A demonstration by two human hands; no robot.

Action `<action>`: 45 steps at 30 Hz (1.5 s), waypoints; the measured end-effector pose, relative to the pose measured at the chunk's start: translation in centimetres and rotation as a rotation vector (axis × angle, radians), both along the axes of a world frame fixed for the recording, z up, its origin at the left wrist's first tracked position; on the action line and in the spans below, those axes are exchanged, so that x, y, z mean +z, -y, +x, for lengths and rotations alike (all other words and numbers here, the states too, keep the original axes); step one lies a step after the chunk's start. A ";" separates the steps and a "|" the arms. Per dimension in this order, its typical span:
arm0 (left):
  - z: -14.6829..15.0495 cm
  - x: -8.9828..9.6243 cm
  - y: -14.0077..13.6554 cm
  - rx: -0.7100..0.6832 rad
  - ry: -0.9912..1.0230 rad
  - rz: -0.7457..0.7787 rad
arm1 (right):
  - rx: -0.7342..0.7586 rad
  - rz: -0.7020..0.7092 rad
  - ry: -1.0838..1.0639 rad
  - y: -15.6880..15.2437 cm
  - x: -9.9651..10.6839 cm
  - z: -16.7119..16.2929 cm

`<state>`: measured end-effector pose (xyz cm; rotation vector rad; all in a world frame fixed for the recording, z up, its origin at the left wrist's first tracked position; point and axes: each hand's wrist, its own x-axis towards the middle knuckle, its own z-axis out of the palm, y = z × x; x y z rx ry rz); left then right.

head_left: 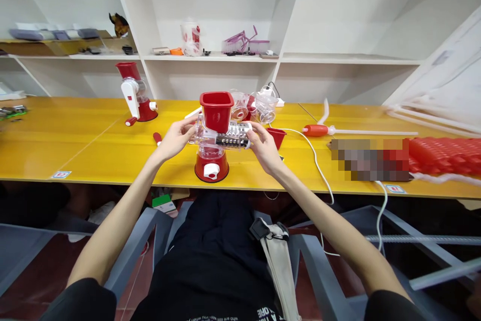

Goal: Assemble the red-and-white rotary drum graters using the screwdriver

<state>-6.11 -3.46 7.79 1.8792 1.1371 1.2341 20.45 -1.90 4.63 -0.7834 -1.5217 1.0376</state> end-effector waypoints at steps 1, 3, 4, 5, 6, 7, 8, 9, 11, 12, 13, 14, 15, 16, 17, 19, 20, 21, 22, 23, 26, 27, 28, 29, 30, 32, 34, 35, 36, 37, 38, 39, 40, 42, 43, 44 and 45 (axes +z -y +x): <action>-0.2 0.3 0.1 -0.019 -0.018 -0.024 | 0.003 -0.003 -0.007 0.1 -0.1 -0.3; -0.7 0.8 0.6 -0.035 -0.030 -0.063 | 0.003 -0.008 -0.025 0.2 -0.2 -0.8; -1.0 1.0 0.9 -0.037 -0.017 -0.076 | -0.003 -0.010 -0.034 0.2 -0.3 -1.0; -1.3 1.0 1.2 -0.044 0.005 -0.083 | -0.011 -0.012 -0.042 0.3 -0.3 -1.1; -1.4 0.9 1.4 -0.060 0.024 -0.082 | -0.022 -0.014 -0.049 0.3 -0.3 -1.1; -1.6 0.8 1.7 -0.080 0.036 -0.073 | -0.036 -0.018 -0.056 0.3 -0.3 -1.2; -1.6 0.5 1.8 -0.097 0.042 -0.057 | -0.050 -0.022 -0.062 0.3 -0.3 -1.2; -1.5 0.2 1.9 -0.108 0.043 -0.038 | -0.066 -0.027 -0.070 0.3 -0.3 -1.2; -1.1 -0.5 1.9 -0.098 0.051 0.006 | -0.093 -0.038 -0.085 0.3 -0.3 -1.3; -0.8 -0.7 1.8 -0.085 0.060 0.025 | -0.103 -0.044 -0.092 0.2 -0.2 -1.4; -0.5 -0.9 1.6 -0.076 0.071 0.042 | -0.109 -0.050 -0.099 0.0 -0.1 -1.5; -0.1 -1.1 1.4 -0.071 0.080 0.055 | -0.113 -0.056 -0.104 -0.1 0.0 -1.6; 0.2 -1.1 1.2 -0.066 0.086 0.063 | -0.115 -0.063 -0.107 -0.4 0.1 -1.6; 0.5 -1.2 1.1 -0.060 0.090 0.067 | -0.115 -0.072 -0.109 -0.6 0.3 -1.6; 0.7 -1.2 0.9 -0.056 0.091 0.067 | -0.117 -0.082 -0.111 -0.8 0.4 -1.6; 1.2 -1.3 0.7 -0.047 0.097 0.074 | -0.127 -0.103 -0.116 -1.3 0.6 -1.5; 1.5 -1.4 0.6 -0.044 0.101 0.081 | -0.134 -0.112 -0.119 -1.4 0.7 -1.3; 1.7 -1.5 0.6 -0.043 0.106 0.090 | -0.142 -0.118 -0.121 -1.5 0.7 -1.2; 1.9 -1.6 0.6 -0.040 0.113 0.099 | -0.149 -0.124 -0.124 -1.6 0.6 -1.0; 2.1 -1.7 0.6 -0.036 0.119 0.106 | -0.153 -0.127 -0.127 -1.5 0.5 -0.8; 2.6 -1.9 0.8 -0.031 0.120 0.117 | -0.149 -0.129 -0.144 -1.3 0.1 -0.4; 2.6 -2.0 0.9 -0.030 0.117 0.120 | -0.143 -0.129 -0.150 -1.2 0.0 -0.3; 2.7 -2.1 0.9 -0.030 0.113 0.123 | -0.135 -0.129 -0.155 -1.1 0.0 -0.2; 2.7 -2.1 0.9 -0.027 0.112 0.126 | -0.128 -0.129 -0.159 -1.0 -0.1 -0.1; 2.7 -2.2 0.9 -0.018 0.113 0.131 | -0.122 -0.130 -0.164 -0.9 -0.1 -0.1; 2.8 -2.3 0.8 0.007 0.116 0.145 | -0.119 -0.127 -0.177 -0.7 -0.1 0.0; 3.0 -2.4 0.8 0.023 0.121 0.162 | -0.116 -0.115 -0.191 -0.6 0.0 0.0; 3.1 -2.5 0.8 0.024 0.128 0.168 | -0.113 -0.104 -0.199 -0.5 0.0 -0.1; 3.1 -2.5 0.8 0.023 0.137 0.172 | -0.108 -0.091 -0.210 -0.4 0.0 -0.2; 3.2 -2.5 0.8 0.022 0.151 0.175 | -0.104 -0.078 -0.224 -0.3 0.0 -0.3; 3.4 -2.5 0.8 0.020 0.166 0.174 | -0.101 -0.065 -0.242 -0.2 0.0 -0.4; 3.5 -2.5 0.9 0.017 0.178 0.172 | -0.101 -0.052 -0.263 -0.1 0.0 -0.6; 3.6 -2.5 1.0 0.012 0.187 0.171 | -0.102 -0.040 -0.285 0.0 0.0 -0.7; 4.0 -2.5 1.2 0.001 0.204 0.166 | -0.103 -0.019 -0.323 0.2 0.0 -0.9; 4.2 -2.5 1.3 -0.006 0.215 0.162 | -0.098 -0.011 -0.337 0.3 0.0 -0.9; 4.4 -2.5 1.4 -0.013 0.227 0.156 | -0.091 -0.005 -0.348 0.4 0.0 -1.0; 4.6 -2.6 1.4 -0.019 0.239 0.151 | -0.081 -0.001 -0.356 0.4 0.0 -1.0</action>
